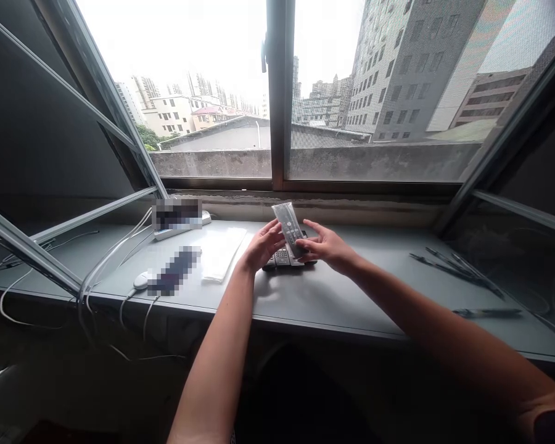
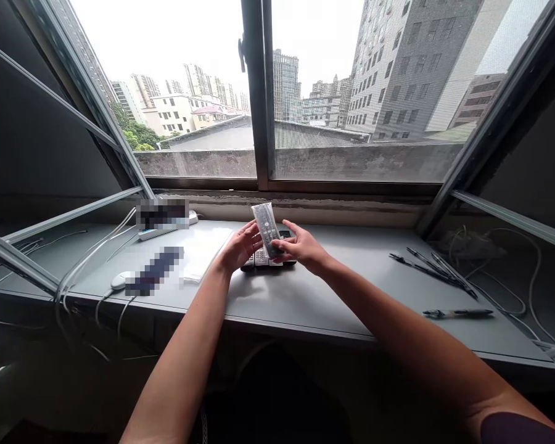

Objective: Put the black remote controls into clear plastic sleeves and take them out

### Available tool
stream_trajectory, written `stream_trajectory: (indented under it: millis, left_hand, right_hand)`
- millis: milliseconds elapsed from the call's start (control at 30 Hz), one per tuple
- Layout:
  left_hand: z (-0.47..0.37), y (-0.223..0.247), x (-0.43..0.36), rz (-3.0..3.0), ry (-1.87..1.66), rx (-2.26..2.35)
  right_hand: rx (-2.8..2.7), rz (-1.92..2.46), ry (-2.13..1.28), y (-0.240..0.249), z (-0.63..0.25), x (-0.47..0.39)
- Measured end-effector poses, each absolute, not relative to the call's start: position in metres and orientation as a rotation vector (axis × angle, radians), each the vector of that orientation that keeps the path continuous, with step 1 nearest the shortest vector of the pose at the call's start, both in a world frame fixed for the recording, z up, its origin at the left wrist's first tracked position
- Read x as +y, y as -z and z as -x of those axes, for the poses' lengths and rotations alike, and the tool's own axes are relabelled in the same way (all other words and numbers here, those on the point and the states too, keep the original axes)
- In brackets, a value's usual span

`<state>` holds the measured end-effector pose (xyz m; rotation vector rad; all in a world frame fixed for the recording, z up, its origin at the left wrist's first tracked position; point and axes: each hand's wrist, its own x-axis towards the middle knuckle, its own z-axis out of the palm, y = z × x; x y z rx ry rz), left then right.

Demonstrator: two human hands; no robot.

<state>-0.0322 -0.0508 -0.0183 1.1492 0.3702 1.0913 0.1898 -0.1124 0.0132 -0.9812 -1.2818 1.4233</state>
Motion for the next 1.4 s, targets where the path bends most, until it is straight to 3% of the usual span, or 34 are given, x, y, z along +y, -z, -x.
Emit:
stream_trajectory:
  millis: [400, 667, 967, 1233, 1400]
  left_hand:
    - [0.038, 0.014, -0.046, -1.103, -1.346, 0.576]
    - [0.039, 0.016, -0.045, -1.102, -1.342, 0.599]
    - [0.036, 0.017, -0.041, -1.09, -1.442, 0.794]
    - [0.033, 0.015, -0.044, -1.199, -1.486, 0.852]
    - [0.034, 0.021, -0.042, -1.355, -1.534, 1.053]
  right_hand:
    - [-1.276, 1.313, -1.246, 0.002, -0.269, -0.085]
    - [-1.207, 1.53, -1.197, 0.01, -0.267, -0.087]
    - [-1.599, 1.726, -0.996, 0.014, -0.26, -0.089]
    - [-2.044, 1.591, -0.435, 0.029, -0.262, -0.086]
    - [-2.064, 1.512, -0.293, 0.037, -0.267, -0.079]
